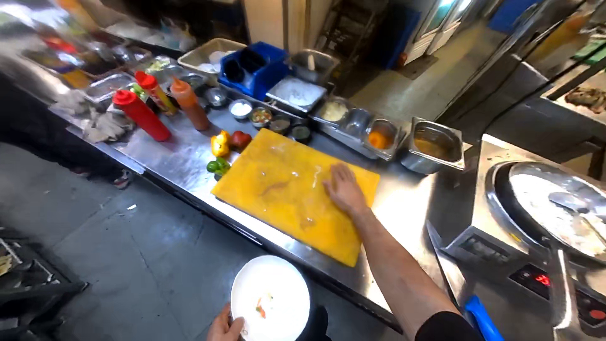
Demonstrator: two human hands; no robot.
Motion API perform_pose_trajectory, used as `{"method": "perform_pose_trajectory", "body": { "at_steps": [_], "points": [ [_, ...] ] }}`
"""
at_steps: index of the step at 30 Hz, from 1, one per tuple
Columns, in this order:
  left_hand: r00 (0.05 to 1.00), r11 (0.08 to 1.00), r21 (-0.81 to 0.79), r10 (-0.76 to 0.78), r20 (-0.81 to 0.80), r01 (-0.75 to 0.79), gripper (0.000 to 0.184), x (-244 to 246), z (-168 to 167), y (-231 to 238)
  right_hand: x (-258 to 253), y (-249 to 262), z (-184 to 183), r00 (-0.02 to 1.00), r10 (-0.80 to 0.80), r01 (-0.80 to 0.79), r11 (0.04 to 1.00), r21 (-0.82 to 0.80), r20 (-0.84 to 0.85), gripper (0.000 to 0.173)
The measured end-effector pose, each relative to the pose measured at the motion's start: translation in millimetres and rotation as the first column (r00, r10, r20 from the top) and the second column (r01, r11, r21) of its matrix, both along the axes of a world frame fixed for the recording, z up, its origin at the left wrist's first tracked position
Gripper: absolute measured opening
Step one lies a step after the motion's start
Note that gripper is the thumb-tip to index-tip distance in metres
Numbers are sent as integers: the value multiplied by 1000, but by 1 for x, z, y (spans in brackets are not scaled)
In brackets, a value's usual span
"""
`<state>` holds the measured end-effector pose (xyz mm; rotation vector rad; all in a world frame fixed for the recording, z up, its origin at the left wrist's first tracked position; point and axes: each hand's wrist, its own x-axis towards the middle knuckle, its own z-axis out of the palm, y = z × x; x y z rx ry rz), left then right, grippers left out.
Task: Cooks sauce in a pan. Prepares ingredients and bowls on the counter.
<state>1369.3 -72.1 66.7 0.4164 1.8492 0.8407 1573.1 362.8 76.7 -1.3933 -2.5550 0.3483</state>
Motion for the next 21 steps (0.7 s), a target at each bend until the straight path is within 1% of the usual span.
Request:
{"method": "perform_pose_trajectory", "body": {
  "at_steps": [1,2,4,5,6,7,8,9,10,11,12,13,14,15,16,17,18,19,20,21],
  "points": [
    [1000,1000,-11,13,5,-13,37,-7,3,4,-15,-18,2,997,74,-75,996,-37,-28,69],
    [1000,1000,-24,19,13,-18,36,-16,6,10,-29,-41,5,987,129,-135,989,-67,-97,62],
    [1000,999,-34,-6,31,7,37,-36,12,20,-62,-114,14,940,166,-219,963,-157,-298,44],
    [999,999,-38,-31,35,32,38,-44,14,21,-80,-155,12,901,156,-267,934,-235,-405,36],
    [998,997,-42,-59,33,61,39,-51,16,21,-96,-191,12,839,152,-352,884,-307,-523,32],
    [996,995,-39,-86,28,87,39,-59,18,21,-109,-212,17,787,164,-434,832,-346,-595,31],
    [994,994,-39,-104,23,105,39,-67,20,23,-115,-214,22,749,163,-454,832,-319,-643,29],
    [994,993,-46,-111,16,112,37,-73,22,23,-115,-196,27,740,132,-386,886,-255,-660,26],
    [994,992,-56,-113,11,114,36,-79,25,23,-108,-162,30,756,90,-255,953,-165,-648,23],
    [994,992,-61,-110,11,111,36,-85,29,24,-96,-116,35,792,6,-84,991,-100,-611,25],
    [995,993,-65,-102,12,102,35,-91,31,24,-84,-66,36,816,-107,75,994,-78,-569,30],
    [996,994,-61,-85,9,85,35,-96,33,25,-77,-21,33,814,-231,192,973,-129,-533,37],
    [998,997,-52,-60,7,60,35,-101,33,26,-80,13,28,787,-328,256,944,-206,-523,42],
    [1000,999,-45,-29,7,30,36,-106,33,27,-93,32,21,758,-375,279,926,-255,-533,44],
    [1000,999,-44,4,9,-4,36,-111,34,30,-115,37,15,753,-356,263,934,-243,-553,42],
    [1000,998,-58,26,6,-25,36,-116,35,33,-141,30,11,771,-278,198,960,-198,-573,40],
    [999,997,-74,38,-1,-38,37,-122,36,36,-167,10,8,791,-168,96,984,-152,-588,37],
    [999,996,-76,48,-7,-49,36,-128,35,36,-190,-20,8,801,-73,-25,988,-155,-594,34],
    [998,996,-64,63,-11,-63,35,-134,35,36,-208,-61,10,799,6,-154,969,-195,-602,31],
    [997,996,-53,74,-12,-75,34,-139,36,35,-218,-104,14,780,82,-305,915,-263,-621,27]
  ]
}}
